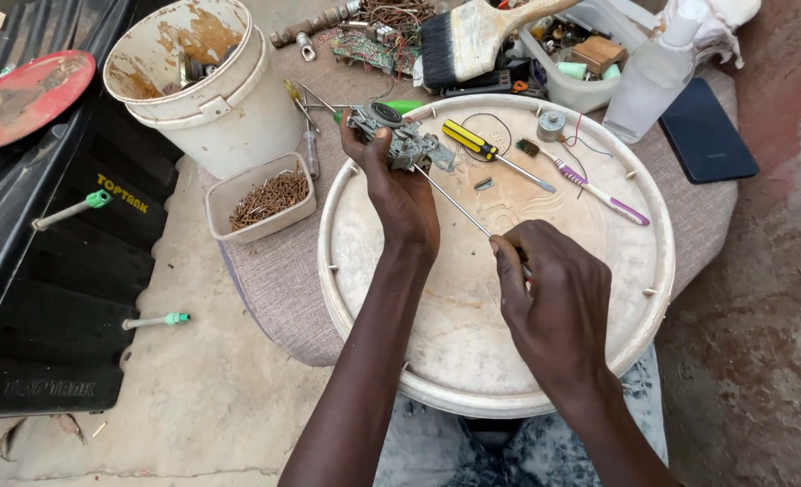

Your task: Cleaning and repairing a camera module using brushes, cleaning fluid, and a screwdriver on a makeshift workbench.

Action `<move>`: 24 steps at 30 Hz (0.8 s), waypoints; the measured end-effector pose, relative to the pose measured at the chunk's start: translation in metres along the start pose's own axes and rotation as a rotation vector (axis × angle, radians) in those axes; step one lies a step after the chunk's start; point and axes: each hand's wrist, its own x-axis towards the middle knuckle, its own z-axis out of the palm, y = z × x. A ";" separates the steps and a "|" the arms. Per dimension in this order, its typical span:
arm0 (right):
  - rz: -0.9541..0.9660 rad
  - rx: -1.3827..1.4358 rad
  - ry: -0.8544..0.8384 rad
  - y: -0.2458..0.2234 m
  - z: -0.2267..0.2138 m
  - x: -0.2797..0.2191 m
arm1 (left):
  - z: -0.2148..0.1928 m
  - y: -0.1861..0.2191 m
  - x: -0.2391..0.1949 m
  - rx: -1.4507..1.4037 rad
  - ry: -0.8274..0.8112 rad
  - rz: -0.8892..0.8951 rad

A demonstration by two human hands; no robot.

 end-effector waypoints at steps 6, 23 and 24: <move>-0.051 -0.104 0.005 0.000 0.013 -0.004 | 0.020 0.015 -0.012 0.310 0.093 -0.060; 0.104 0.628 0.211 -0.018 0.001 0.002 | 0.003 0.003 0.003 -0.348 0.230 -0.177; 0.093 0.522 0.194 -0.017 0.002 0.003 | 0.003 0.003 0.003 -0.355 0.211 -0.172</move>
